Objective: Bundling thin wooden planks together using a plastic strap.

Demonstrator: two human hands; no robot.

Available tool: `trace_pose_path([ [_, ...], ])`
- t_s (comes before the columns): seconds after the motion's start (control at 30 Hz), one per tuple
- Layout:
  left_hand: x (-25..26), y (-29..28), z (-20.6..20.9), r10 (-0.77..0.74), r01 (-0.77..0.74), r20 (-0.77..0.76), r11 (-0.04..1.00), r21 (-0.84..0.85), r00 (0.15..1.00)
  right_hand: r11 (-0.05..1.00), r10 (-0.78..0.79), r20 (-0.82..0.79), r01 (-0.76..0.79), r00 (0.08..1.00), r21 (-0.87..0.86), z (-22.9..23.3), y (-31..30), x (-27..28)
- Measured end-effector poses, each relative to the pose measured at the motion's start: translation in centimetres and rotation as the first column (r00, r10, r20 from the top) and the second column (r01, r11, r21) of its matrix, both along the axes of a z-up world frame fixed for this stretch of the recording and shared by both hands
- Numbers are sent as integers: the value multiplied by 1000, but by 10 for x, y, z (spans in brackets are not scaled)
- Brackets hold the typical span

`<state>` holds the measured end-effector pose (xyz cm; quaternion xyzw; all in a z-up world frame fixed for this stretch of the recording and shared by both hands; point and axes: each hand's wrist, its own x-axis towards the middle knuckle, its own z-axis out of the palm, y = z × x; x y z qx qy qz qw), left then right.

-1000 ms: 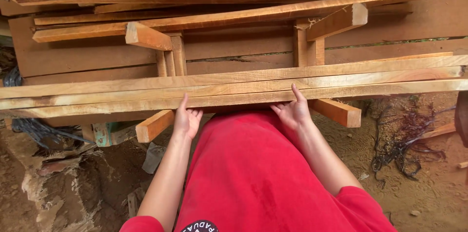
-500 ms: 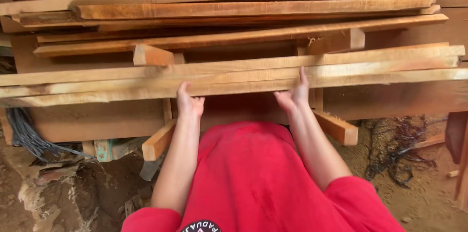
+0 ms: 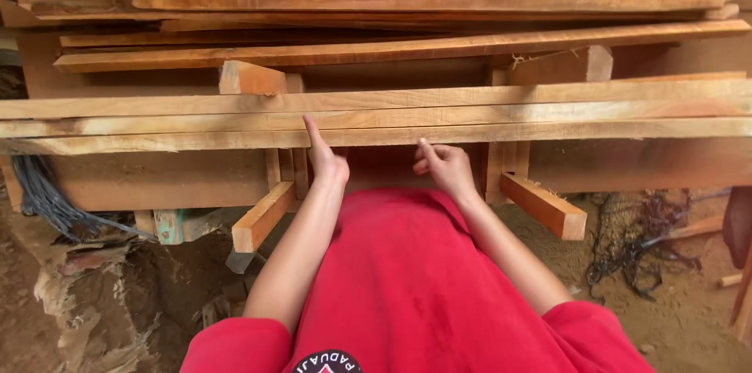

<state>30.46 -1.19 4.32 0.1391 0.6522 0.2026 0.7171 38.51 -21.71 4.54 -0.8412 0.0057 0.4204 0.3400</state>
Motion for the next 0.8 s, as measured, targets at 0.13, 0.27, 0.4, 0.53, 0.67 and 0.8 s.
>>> trace_pose_path([
  [0.13, 28, -11, -8, 137, -111, -210, 985, 131, 968, 976, 213, 529, -199, 821, -84, -4, 11, 23],
  [0.27, 38, -12, -15, 177, -119, -285, 971, 208, 942, 918, 272, 858, -383, 435, -97, -42, 45, 52],
  [0.4, 36, -12, -11, 226, -193, -219, 968, 163, 949, 859, 419, 820, -464, 389, -219, -64, 51, 55],
  [0.53, 44, -10, -8, 222, -183, -211, 964, 191, 952, 866, 412, 835, -440, 364, -236, -70, 53, 62],
  [0.67, 58, -13, 18, 224, -161, -325, 965, 209, 919, 894, 372, 869, -379, 325, -241, -68, 55, 56],
  [0.8, 59, -14, 22, 224, -149, -324, 959, 240, 919, 879, 393, 868, -402, 303, -257, -72, 53, 56],
])
